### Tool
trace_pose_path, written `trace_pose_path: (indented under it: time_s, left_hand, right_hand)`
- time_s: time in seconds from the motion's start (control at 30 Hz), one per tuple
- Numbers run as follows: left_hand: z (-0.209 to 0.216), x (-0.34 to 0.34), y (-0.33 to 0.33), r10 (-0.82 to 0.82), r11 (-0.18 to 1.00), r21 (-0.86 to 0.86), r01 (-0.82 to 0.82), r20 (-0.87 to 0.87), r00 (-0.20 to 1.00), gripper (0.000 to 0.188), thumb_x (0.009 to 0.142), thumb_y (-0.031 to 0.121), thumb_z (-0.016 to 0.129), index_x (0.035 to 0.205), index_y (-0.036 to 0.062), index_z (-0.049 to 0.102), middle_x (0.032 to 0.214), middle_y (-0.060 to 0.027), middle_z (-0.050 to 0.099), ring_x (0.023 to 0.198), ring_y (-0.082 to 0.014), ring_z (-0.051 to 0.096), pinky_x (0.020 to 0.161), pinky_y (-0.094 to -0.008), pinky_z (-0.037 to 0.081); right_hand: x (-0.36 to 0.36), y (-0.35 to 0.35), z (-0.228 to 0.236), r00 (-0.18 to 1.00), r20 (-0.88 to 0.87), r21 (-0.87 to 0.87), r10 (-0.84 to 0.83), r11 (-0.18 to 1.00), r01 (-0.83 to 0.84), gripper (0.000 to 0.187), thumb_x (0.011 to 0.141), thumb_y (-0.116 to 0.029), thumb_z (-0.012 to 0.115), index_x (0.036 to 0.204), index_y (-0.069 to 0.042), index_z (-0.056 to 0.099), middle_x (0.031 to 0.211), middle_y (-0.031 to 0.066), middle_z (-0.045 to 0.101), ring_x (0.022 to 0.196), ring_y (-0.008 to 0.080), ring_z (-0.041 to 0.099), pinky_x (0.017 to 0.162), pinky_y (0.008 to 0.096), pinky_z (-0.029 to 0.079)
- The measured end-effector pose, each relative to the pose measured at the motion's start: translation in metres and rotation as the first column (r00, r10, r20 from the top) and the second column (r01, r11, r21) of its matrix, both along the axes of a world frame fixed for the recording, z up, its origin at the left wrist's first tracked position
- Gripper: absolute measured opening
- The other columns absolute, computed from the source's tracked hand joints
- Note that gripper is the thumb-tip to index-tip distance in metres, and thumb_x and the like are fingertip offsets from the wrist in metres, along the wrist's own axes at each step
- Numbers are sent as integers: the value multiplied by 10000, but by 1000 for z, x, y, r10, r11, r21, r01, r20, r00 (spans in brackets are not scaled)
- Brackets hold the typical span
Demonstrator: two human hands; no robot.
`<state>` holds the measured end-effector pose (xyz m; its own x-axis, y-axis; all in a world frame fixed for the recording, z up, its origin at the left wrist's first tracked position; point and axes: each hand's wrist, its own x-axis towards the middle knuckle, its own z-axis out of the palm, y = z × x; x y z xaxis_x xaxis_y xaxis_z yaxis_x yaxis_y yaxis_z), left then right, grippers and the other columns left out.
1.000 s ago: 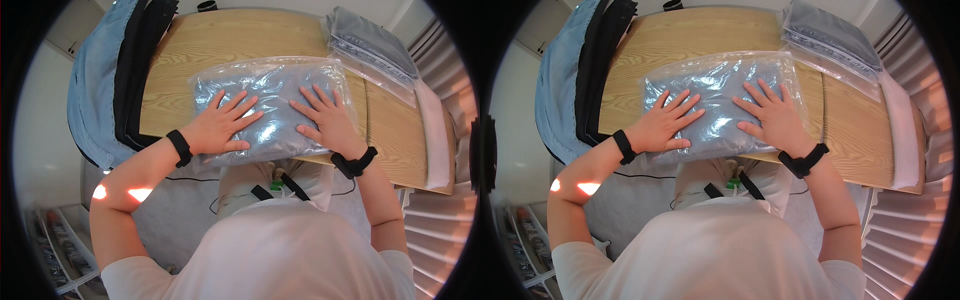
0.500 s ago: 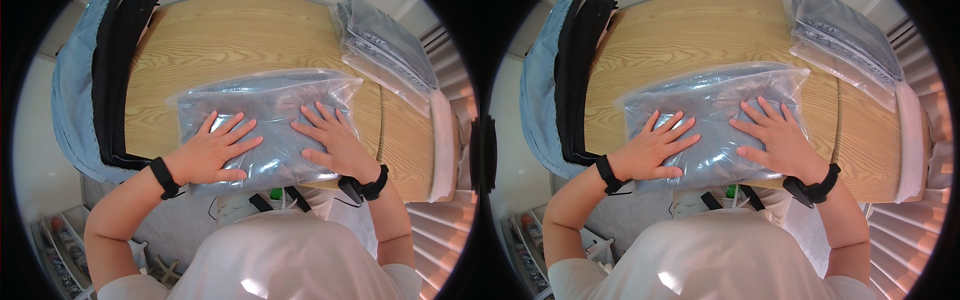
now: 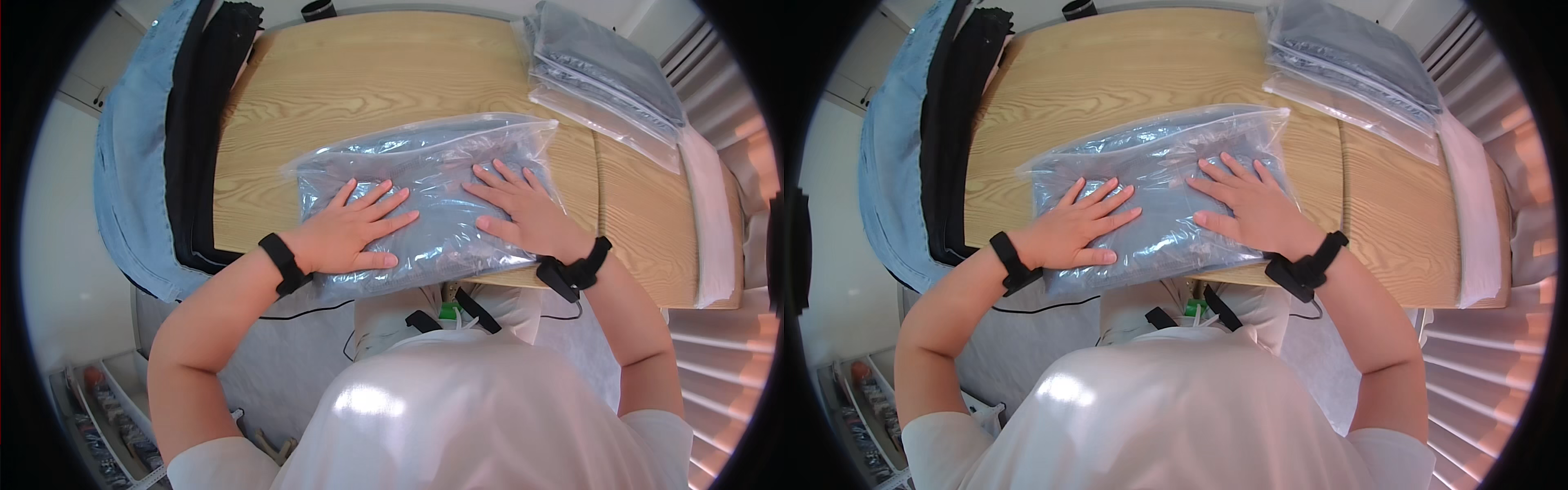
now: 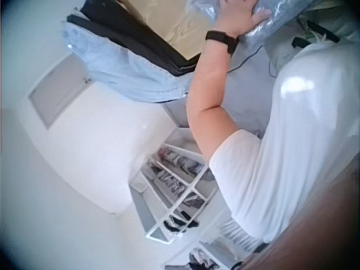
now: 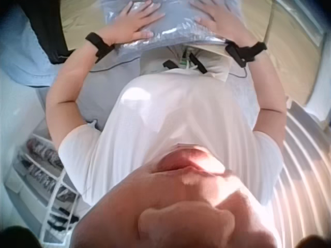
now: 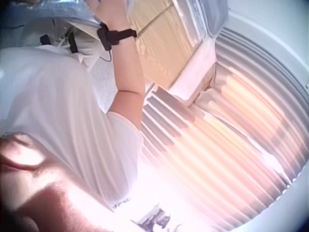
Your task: Fold a pair of jeans and place them into a plastic shipping bag.
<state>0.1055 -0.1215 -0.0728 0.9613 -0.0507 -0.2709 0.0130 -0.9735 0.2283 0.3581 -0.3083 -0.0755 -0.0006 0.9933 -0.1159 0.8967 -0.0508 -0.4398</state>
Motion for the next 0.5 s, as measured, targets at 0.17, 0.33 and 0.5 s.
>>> trace_pose_path:
  time_s: [0.17, 0.33, 0.5]
  left_hand:
    - [13, -25, 14, 14, 995, 98, -14, -2, 1000, 647, 927, 535, 388, 1457, 179, 283, 1524, -122, 210, 1404, -336, 180, 1106, -558, 133]
    - [23, -27, 0, -85, 983, 174, 66, 106, 991, 643, 931, 545, 375, 1456, 185, 277, 1510, -133, 241, 1394, -317, 221, 1090, -547, 188]
    - [10, -3, 27, -169, 963, 226, 149, 73, 983, 767, 866, 651, 402, 1452, 170, 284, 1526, -145, 188, 1403, -323, 192, 1081, -594, 152]
  right_hand:
    - [7, -18, 7, 963, 227, 8, -142, 990, 144, 546, 938, -480, 430, 1366, -142, 447, 1455, 134, 355, 1380, 328, 252, 1092, 548, 188]
    - [-5, -4, 20, 971, 81, -36, 223, 975, -221, 552, 955, -479, 391, 1410, -167, 374, 1470, 153, 312, 1377, 328, 256, 1093, 561, 179]
    - [11, 36, 20, 823, 331, -144, 462, 886, -440, 680, 914, -606, 349, 1450, -189, 302, 1507, 146, 240, 1403, 321, 192, 1113, 559, 113]
